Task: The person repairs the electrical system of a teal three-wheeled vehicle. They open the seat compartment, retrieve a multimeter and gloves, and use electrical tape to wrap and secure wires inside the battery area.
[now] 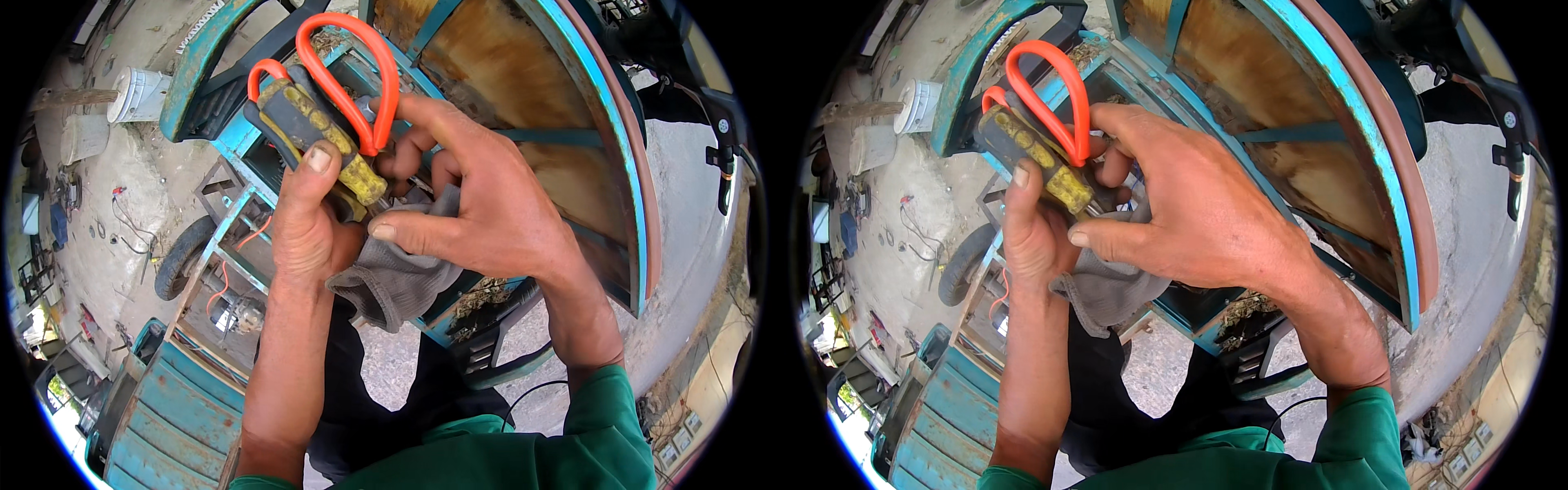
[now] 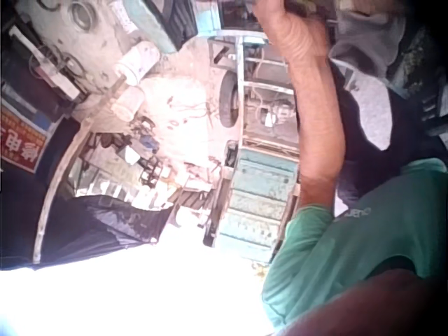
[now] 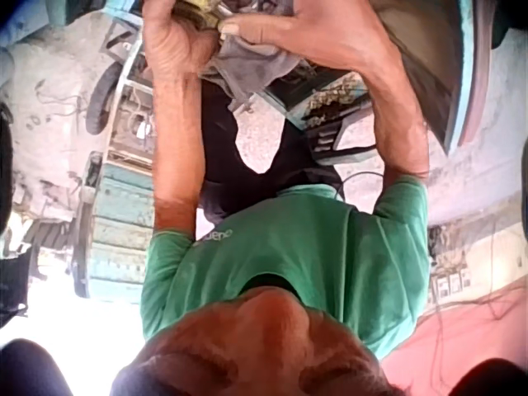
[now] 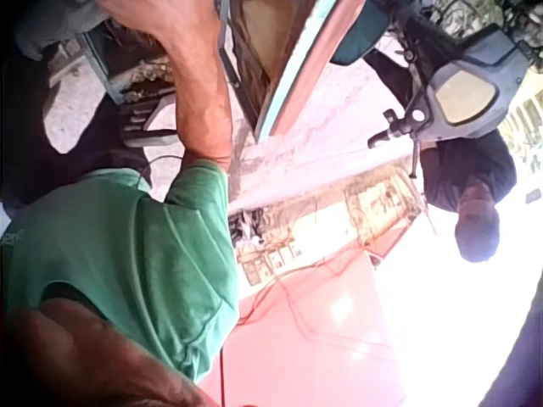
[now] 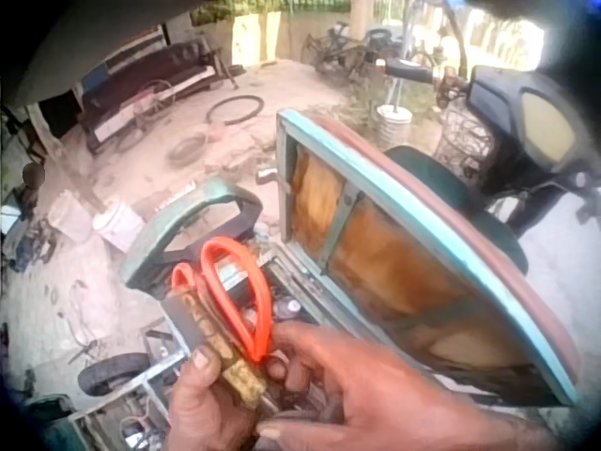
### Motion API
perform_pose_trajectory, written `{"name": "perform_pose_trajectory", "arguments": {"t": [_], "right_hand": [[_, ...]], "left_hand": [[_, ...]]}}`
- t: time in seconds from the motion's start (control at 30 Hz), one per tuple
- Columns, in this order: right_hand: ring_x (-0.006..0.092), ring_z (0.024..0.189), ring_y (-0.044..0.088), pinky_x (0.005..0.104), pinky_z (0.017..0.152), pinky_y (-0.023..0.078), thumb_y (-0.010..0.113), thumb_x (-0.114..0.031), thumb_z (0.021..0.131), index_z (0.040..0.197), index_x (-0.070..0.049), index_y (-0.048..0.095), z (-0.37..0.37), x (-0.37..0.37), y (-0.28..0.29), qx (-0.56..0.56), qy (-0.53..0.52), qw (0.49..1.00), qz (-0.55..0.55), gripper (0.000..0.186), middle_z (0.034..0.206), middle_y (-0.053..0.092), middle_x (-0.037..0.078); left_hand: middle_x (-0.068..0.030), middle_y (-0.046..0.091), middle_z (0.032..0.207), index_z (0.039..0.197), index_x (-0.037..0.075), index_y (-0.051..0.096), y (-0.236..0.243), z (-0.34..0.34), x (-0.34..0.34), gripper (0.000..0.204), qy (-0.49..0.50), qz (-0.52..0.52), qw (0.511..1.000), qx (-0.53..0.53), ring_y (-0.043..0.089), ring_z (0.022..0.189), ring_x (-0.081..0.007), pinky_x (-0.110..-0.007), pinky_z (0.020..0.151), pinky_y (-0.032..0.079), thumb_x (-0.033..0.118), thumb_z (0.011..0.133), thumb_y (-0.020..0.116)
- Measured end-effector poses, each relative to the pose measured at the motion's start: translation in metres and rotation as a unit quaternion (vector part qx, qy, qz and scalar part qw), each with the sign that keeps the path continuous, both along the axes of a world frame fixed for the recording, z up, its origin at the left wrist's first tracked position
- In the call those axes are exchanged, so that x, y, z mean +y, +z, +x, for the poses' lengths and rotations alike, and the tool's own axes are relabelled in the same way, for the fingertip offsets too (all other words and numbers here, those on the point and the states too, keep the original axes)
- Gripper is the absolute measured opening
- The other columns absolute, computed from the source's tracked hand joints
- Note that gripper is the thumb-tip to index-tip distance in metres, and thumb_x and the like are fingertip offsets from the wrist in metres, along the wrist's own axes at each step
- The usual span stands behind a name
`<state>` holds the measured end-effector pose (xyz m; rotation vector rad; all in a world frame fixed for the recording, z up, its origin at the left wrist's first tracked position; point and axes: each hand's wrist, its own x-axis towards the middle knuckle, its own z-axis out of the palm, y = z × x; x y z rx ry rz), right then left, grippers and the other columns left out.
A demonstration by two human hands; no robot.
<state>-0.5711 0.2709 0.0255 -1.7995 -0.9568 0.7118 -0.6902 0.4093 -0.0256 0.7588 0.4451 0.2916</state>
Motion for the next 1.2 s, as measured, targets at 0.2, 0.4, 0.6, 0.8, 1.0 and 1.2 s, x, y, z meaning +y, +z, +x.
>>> {"name": "perform_pose_trajectory", "arguments": {"t": [0.2, 0.4, 0.6, 0.8, 1.0, 1.2], "right_hand": [[0.0084, 0.066, 0.059, 0.0266, 0.060, 0.047, 0.076, -0.016, 0.086, 0.124, 0.004, 0.059, -0.013, -0.041, -0.037, 0.277, -0.092, 0.956, -0.022, 0.046, 0.077, 0.066, 0.003], [0.0348, 0.090, 0.069, 0.0426, 0.080, 0.054, 0.074, -0.020, 0.083, 0.121, -0.009, 0.062, -0.098, -0.089, -0.206, 0.125, -0.032, 0.954, -0.270, 0.042, 0.102, 0.070, 0.015], [0.0432, 0.108, 0.062, 0.0502, 0.089, 0.053, 0.070, -0.023, 0.081, 0.143, -0.013, 0.039, -0.173, -0.064, -0.297, 0.004, 0.020, 0.922, -0.385, 0.070, 0.136, 0.052, 0.019], [0.0367, 0.103, 0.067, 0.0467, 0.086, 0.054, 0.067, -0.022, 0.081, 0.120, -0.013, 0.056, -0.174, -0.060, -0.342, -0.036, 0.023, 0.926, -0.374, 0.041, 0.117, 0.065, 0.016], [0.0359, 0.094, 0.070, 0.0461, 0.086, 0.054, 0.069, -0.027, 0.077, 0.107, -0.011, 0.068, -0.161, -0.070, -0.278, 0.031, 0.093, 0.908, -0.406, 0.034, 0.098, 0.072, 0.017], [0.0390, 0.098, 0.069, 0.0468, 0.088, 0.054, 0.073, -0.042, 0.076, 0.114, -0.009, 0.066, -0.125, -0.114, -0.266, 0.002, -0.020, 0.875, -0.484, 0.052, 0.102, 0.072, 0.022]], "left_hand": [[-0.0161, 0.066, 0.115, 0.127, 0.000, 0.058, 0.001, -0.007, 0.021, 0.061, 0.033, -0.053, 0.996, -0.071, 0.068, 0.096, -0.0246, -0.047, 0.082, 0.057, 0.050, 0.092, 0.063], [-0.0181, 0.065, 0.120, 0.131, -0.001, 0.055, -0.005, -0.016, 0.033, 0.066, 0.013, -0.069, 0.990, -0.119, 0.067, 0.098, -0.0267, -0.048, 0.083, 0.057, 0.052, 0.091, 0.063], [-0.0198, 0.060, 0.125, 0.138, 0.003, 0.049, -0.010, -0.023, 0.035, 0.072, -0.011, -0.085, 0.983, -0.164, 0.065, 0.101, -0.0298, -0.052, 0.085, 0.054, 0.055, 0.090, 0.064], [-0.0180, 0.057, 0.127, 0.141, 0.006, 0.048, -0.012, -0.026, 0.038, 0.073, -0.029, -0.042, 0.985, -0.168, 0.064, 0.102, -0.0300, -0.053, 0.084, 0.054, 0.060, 0.093, 0.057], [-0.0226, 0.063, 0.120, 0.132, -0.003, 0.053, -0.007, -0.027, 0.040, 0.069, 0.005, -0.105, 0.978, -0.182, 0.067, 0.101, -0.0320, -0.051, 0.087, 0.056, 0.050, 0.090, 0.066], [-0.0214, 0.067, 0.112, 0.128, -0.004, 0.055, -0.001, -0.023, 0.043, 0.064, 0.021, -0.110, 0.978, -0.174, 0.068, 0.100, -0.0326, -0.049, 0.087, 0.057, 0.047, 0.091, 0.066]]}}
